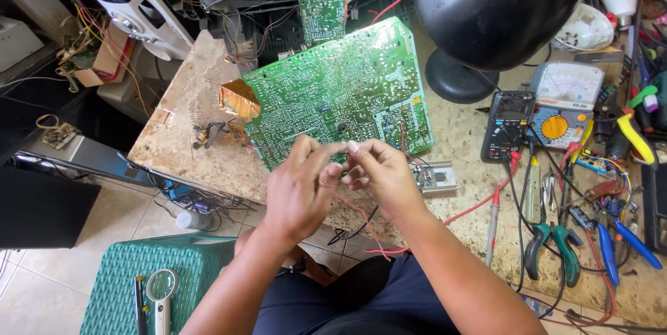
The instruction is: Testing a circuit board with a multimeter and soldering components to repair it.
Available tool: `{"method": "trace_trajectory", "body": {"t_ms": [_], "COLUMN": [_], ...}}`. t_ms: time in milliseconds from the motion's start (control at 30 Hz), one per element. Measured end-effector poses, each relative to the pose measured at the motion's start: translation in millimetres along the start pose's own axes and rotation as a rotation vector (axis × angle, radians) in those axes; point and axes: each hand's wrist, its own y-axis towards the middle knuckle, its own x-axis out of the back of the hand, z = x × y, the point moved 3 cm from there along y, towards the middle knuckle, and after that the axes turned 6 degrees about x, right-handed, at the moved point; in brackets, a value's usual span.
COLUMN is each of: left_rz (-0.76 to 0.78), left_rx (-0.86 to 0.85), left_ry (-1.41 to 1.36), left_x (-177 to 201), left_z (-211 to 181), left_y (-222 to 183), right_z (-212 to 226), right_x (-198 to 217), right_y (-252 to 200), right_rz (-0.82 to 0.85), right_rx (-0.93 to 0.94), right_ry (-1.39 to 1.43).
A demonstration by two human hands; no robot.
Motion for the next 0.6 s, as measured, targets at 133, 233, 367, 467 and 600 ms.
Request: {"method": "trace_trajectory", "body": {"t_ms": [133,233,367,467,600], "left_rz": [-0.051,-0.251,-0.266,-0.298,-0.227], "left_rx": [-0.090,-0.036,-0.050,-0.077,-0.114], "left_ry": [-0.094,0.112,0.180,0.204,0.037], "left_x": [-10,-11,-8,3,38], "left_z": [7,7,7,18,55], "left_y": [-5,-2,3,12,33], "right_z": [1,1,12,31,68], "right_x": [-2,-3,-14,-38,-82], "right_y": [6,9,11,11,7], "right_rz": [0.028,0.029,0.038,0.070,0.124], "right_rx": [0.004,0.024,0.060,0.091,0.155], "right_ry": [0.001,0.020,-0.009,-0.032,-0.021]}}
